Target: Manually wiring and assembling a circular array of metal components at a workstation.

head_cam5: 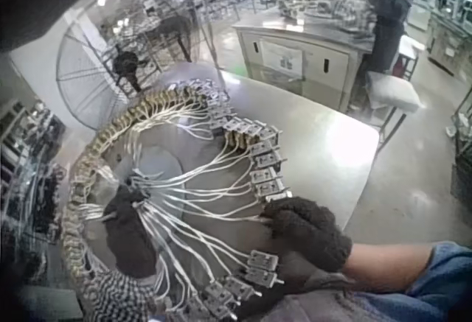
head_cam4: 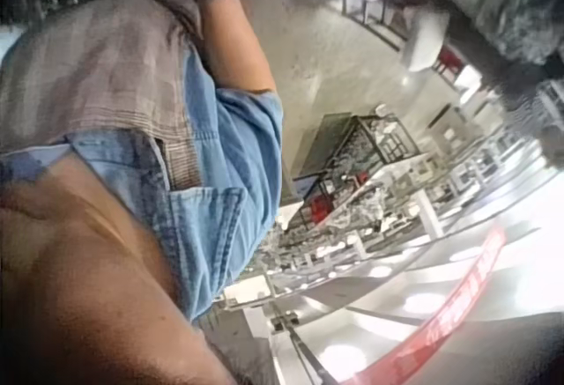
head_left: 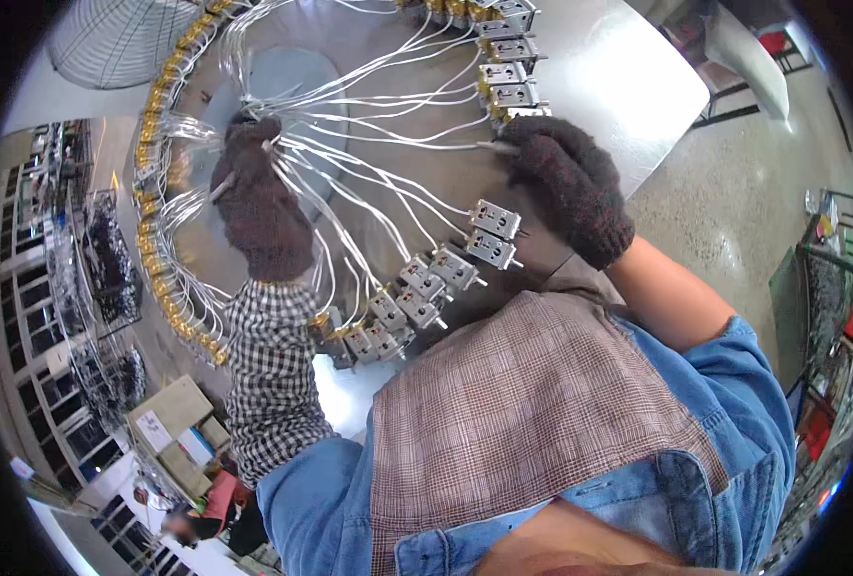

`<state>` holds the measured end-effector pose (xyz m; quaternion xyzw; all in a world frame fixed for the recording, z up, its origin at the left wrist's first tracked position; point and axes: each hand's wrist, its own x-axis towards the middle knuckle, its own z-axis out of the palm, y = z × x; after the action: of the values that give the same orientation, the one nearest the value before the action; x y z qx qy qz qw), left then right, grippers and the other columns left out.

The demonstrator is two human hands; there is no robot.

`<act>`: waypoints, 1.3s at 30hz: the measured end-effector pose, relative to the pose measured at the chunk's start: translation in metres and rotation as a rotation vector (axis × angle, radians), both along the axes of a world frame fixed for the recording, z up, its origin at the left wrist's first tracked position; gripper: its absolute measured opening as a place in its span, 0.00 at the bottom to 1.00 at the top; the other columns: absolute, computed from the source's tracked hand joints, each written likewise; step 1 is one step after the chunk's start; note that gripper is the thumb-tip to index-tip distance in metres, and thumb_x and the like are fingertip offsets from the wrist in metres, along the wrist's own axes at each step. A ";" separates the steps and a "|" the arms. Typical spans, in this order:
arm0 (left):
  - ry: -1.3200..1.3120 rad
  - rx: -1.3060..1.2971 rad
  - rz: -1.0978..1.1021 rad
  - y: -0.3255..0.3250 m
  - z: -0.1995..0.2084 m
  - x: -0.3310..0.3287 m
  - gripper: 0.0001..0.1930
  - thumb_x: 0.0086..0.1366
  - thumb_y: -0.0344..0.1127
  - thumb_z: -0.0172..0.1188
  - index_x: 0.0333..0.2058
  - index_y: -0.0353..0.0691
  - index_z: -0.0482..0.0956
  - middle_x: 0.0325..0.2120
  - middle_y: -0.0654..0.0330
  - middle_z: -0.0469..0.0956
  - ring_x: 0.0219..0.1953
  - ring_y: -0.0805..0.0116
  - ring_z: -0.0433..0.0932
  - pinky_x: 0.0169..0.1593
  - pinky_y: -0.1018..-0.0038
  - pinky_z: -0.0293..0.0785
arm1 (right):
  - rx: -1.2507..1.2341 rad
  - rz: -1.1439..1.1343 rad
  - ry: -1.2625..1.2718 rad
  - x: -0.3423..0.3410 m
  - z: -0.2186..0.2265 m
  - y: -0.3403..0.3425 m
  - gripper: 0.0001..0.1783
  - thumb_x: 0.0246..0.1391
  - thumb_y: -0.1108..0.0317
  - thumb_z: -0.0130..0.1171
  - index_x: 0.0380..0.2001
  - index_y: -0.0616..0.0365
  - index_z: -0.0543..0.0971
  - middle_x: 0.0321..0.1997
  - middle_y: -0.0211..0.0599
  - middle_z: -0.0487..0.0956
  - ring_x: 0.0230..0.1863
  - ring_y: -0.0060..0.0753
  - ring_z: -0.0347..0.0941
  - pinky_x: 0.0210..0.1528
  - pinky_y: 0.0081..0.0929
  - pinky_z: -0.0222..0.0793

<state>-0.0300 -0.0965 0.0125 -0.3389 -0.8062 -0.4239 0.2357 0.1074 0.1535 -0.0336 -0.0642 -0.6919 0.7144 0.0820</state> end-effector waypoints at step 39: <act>-0.478 0.771 -0.141 0.124 0.001 -0.059 0.19 0.59 0.39 0.54 0.42 0.28 0.71 0.37 0.46 0.75 0.40 0.55 0.76 0.48 0.63 0.73 | -0.344 0.071 -0.186 -0.168 0.022 0.112 0.18 0.54 0.61 0.49 0.45 0.59 0.73 0.41 0.35 0.75 0.39 0.29 0.73 0.44 0.26 0.70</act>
<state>-0.0894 0.0273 0.0137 -0.1732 -0.5965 -0.7741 0.1227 -0.0609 0.2659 -0.0120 -0.1185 -0.5662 0.8155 -0.0196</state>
